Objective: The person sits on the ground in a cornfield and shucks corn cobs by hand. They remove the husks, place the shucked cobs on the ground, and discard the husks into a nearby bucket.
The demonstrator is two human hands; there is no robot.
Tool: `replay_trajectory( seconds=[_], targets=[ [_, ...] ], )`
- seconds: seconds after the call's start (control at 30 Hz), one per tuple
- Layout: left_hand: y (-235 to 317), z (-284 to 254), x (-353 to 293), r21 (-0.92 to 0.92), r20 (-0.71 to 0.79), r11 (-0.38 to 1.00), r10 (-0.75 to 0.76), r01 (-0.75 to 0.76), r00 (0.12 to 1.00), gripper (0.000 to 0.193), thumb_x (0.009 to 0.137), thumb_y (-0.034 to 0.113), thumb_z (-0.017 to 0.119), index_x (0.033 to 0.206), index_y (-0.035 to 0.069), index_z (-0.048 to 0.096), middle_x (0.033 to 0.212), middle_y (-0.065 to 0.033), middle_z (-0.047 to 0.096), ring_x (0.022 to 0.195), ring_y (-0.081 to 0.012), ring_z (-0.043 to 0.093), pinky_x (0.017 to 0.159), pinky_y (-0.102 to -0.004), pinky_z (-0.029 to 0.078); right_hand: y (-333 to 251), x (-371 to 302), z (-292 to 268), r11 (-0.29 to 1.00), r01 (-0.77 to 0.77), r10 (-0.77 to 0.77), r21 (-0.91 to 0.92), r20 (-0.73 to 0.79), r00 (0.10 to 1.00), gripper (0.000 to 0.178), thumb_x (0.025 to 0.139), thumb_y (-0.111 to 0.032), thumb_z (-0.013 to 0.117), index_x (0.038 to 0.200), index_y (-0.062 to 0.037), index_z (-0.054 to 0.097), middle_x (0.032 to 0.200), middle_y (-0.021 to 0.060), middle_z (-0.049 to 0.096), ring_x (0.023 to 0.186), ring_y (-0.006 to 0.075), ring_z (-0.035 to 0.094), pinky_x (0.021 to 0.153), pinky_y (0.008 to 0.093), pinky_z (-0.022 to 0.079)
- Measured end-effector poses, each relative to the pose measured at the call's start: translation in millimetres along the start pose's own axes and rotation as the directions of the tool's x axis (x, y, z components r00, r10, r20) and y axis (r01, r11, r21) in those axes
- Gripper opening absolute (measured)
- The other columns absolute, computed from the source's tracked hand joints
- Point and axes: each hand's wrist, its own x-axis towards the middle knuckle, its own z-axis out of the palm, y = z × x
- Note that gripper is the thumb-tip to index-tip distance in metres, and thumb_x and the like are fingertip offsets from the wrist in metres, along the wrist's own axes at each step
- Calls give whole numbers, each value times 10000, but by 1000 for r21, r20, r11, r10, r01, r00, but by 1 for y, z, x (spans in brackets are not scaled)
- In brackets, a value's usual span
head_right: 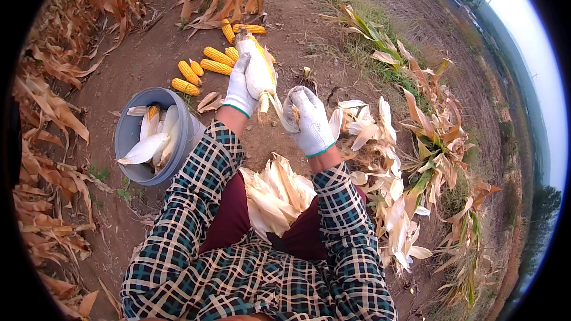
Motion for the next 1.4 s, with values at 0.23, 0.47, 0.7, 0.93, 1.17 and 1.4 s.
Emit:
replay_trajectory(
  seconds=[0.23, 0.47, 0.7, 0.93, 1.17, 1.4],
  targets=[
    [9, -12, -2, 68, 63, 990, 122, -126, 991, 536, 826, 315, 655, 1252, 54, 460, 1097, -99, 577, 970, -241, 572, 862, -381, 481, -15, -2, -13, 983, -84, 63, -165, -126, 990, 267, 910, -273, 539, 1033, -36, 552, 887, 56, 591, 807, 121, 547, 712, 247, 446],
    [16, -2, -18, 193, 229, 956, 176, -222, 957, 533, 752, 136, 689, 1214, 10, 455, 1055, -98, 561, 953, -234, 568, 854, -367, 475, -15, 51, -56, 171, -329, -712, -929, -348, 610, 576, 816, -440, 601, 1206, -27, 501, 1139, 164, 562, 1050, 296, 554, 903, 380, 430],
    [9, 3, -21, 367, 247, 885, 206, -288, 947, 609, 666, 28, 695, 1220, -20, 445, 1092, -107, 562, 976, -229, 565, 858, -352, 464, -37, 62, -86, 281, -114, -815, -953, -300, 496, 315, 825, -320, 625, 1020, -73, 630, 1023, 99, 628, 888, 231, 619, 801, 327, 468],
    [20, -1, -12, 478, 179, 775, 374, -413, 910, 575, 649, -8, 672, 1188, -10, 471, 1046, -109, 585, 919, -219, 582, 831, -331, 469, -108, 21, -131, 465, -107, -873, -879, -475, 106, 304, 872, -303, 584, 1000, -30, 617, 936, 106, 657, 808, 213, 611, 743, 339, 478],
    [-8, 10, -15, 190, 336, 958, 142, -215, 931, 595, 637, -7, 630, 1203, -27, 450, 1042, -118, 580, 947, -256, 589, 855, -360, 490, -18, 34, -12, 161, 328, -497, -931, 211, 842, 877, 673, -209, 764, 1362, 21, 274, 1290, 205, 441, 1170, 292, 499, 982, 361, 407],
    [-23, 6, -13, 5, 428, 996, 75, -85, 901, 625, 664, 8, 627, 1249, -16, 408, 1150, -133, 533, 1024, -271, 558, 925, -386, 459, -16, 36, -2, 331, 155, -184, -931, 97, 978, 716, 624, -219, 740, 1228, 17, 435, 1106, 177, 601, 1024, 234, 589, 874, 337, 463]
  ],
)
